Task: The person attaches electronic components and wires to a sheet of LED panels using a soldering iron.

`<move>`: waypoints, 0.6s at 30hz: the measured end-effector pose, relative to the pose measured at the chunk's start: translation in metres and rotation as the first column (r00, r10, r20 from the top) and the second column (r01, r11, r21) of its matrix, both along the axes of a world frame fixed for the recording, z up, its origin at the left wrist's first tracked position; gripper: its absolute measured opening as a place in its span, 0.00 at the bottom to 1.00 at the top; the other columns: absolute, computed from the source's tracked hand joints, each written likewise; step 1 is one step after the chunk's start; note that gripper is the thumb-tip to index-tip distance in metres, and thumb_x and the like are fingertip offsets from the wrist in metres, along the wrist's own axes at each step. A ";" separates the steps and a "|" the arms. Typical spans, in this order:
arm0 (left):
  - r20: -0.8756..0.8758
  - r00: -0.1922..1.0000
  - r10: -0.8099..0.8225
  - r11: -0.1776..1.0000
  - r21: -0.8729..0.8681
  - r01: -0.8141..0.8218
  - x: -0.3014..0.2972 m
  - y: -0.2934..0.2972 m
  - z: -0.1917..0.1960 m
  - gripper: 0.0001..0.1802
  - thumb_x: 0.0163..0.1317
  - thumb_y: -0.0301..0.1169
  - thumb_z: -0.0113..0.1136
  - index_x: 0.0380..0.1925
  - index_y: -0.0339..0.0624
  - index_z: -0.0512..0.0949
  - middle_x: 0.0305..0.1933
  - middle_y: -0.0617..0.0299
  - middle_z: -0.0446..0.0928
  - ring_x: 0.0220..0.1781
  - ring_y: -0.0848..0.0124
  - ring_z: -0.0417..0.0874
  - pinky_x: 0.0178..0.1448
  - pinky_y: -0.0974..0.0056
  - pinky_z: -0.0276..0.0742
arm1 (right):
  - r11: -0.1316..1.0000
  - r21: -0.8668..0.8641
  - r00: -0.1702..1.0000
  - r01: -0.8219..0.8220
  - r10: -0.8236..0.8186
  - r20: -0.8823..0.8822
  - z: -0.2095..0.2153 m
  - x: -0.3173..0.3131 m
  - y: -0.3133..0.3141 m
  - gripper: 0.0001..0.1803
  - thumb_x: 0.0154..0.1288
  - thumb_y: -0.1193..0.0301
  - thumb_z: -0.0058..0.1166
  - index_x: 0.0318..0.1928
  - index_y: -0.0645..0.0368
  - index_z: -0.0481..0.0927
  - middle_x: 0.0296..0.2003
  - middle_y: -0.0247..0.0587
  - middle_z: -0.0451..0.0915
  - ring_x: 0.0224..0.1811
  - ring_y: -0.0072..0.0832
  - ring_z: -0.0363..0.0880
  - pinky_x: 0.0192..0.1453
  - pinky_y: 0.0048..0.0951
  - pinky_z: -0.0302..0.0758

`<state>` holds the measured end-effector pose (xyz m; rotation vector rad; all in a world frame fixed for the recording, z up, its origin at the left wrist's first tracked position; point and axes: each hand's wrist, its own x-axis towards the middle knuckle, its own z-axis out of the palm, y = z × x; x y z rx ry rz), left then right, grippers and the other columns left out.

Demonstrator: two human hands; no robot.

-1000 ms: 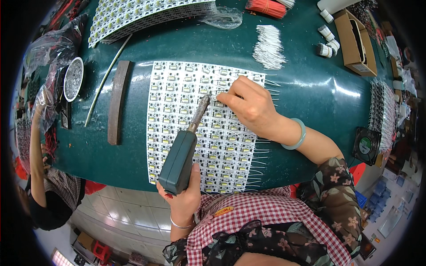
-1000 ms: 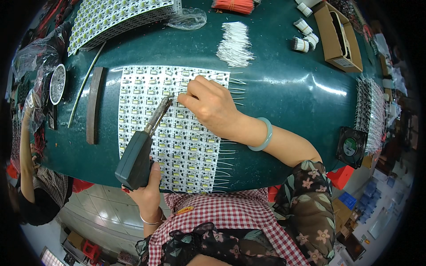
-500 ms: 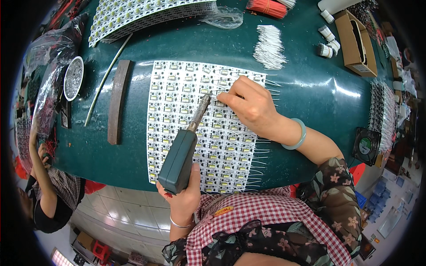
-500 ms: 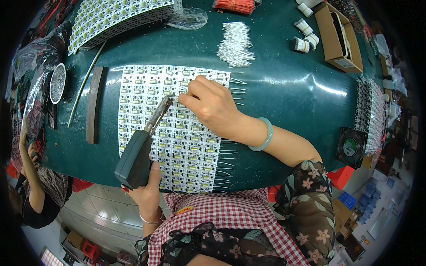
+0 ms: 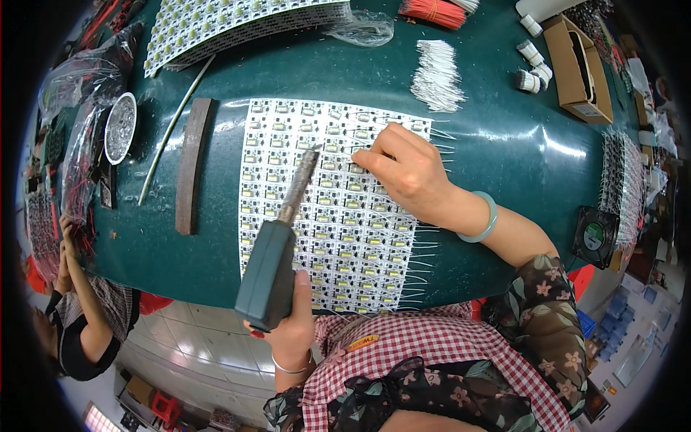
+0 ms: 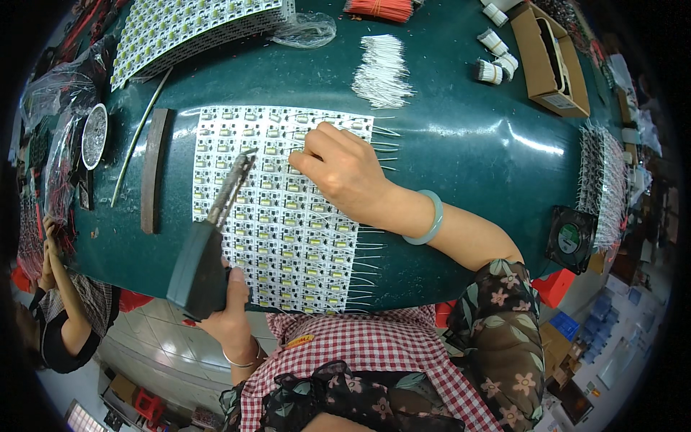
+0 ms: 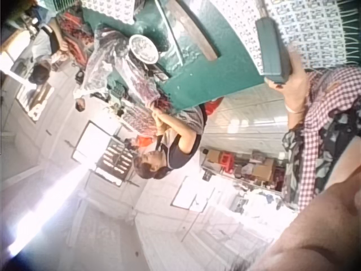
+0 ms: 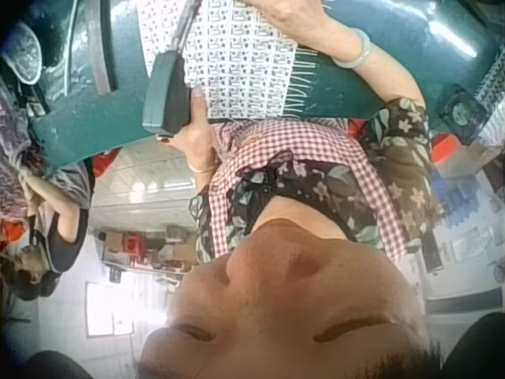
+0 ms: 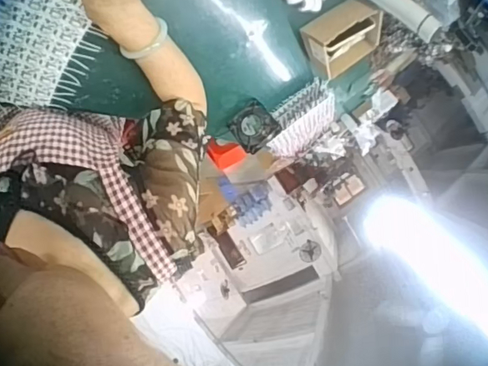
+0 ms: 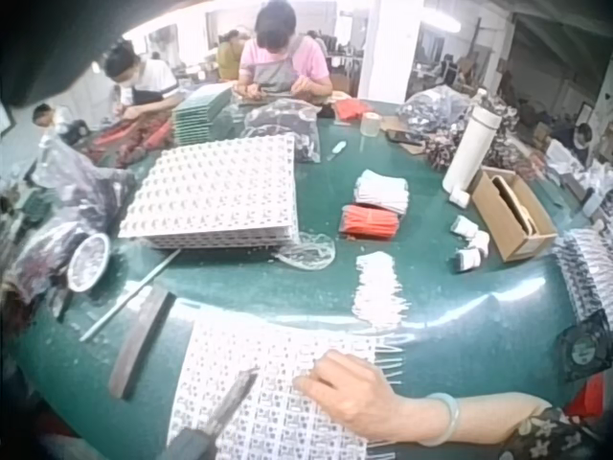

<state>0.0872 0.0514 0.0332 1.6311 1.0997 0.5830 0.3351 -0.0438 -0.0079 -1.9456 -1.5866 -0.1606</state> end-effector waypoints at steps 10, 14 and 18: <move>0.203 0.949 0.240 0.954 0.135 -0.270 0.009 0.069 0.036 0.25 0.57 0.14 0.65 0.56 0.28 0.75 0.49 0.52 0.82 0.23 0.77 0.75 0.25 0.73 0.69 | 1.000 0.029 0.999 -0.002 0.003 -0.041 0.006 -0.001 -0.002 0.13 0.45 0.84 0.60 0.35 0.62 0.83 0.27 0.37 0.71 0.30 0.31 0.74 0.30 0.31 0.72; 0.384 0.896 0.222 0.824 0.419 -0.383 0.008 0.129 0.052 0.20 0.63 0.17 0.63 0.55 0.28 0.76 0.50 0.53 0.82 0.22 0.80 0.72 0.23 0.75 0.66 | 1.000 0.007 0.998 -0.001 0.002 -0.060 0.008 -0.003 0.001 0.15 0.44 0.86 0.61 0.36 0.62 0.84 0.26 0.37 0.71 0.29 0.32 0.73 0.29 0.32 0.71; 0.176 0.914 0.365 0.793 0.455 -0.404 0.008 0.227 -0.001 0.09 0.59 0.23 0.69 0.39 0.33 0.82 0.25 0.64 0.78 0.19 0.80 0.74 0.21 0.74 0.64 | 0.999 0.031 0.998 -0.017 0.019 -0.057 0.007 -0.006 0.003 0.15 0.44 0.86 0.61 0.36 0.63 0.84 0.27 0.37 0.72 0.28 0.32 0.73 0.28 0.32 0.71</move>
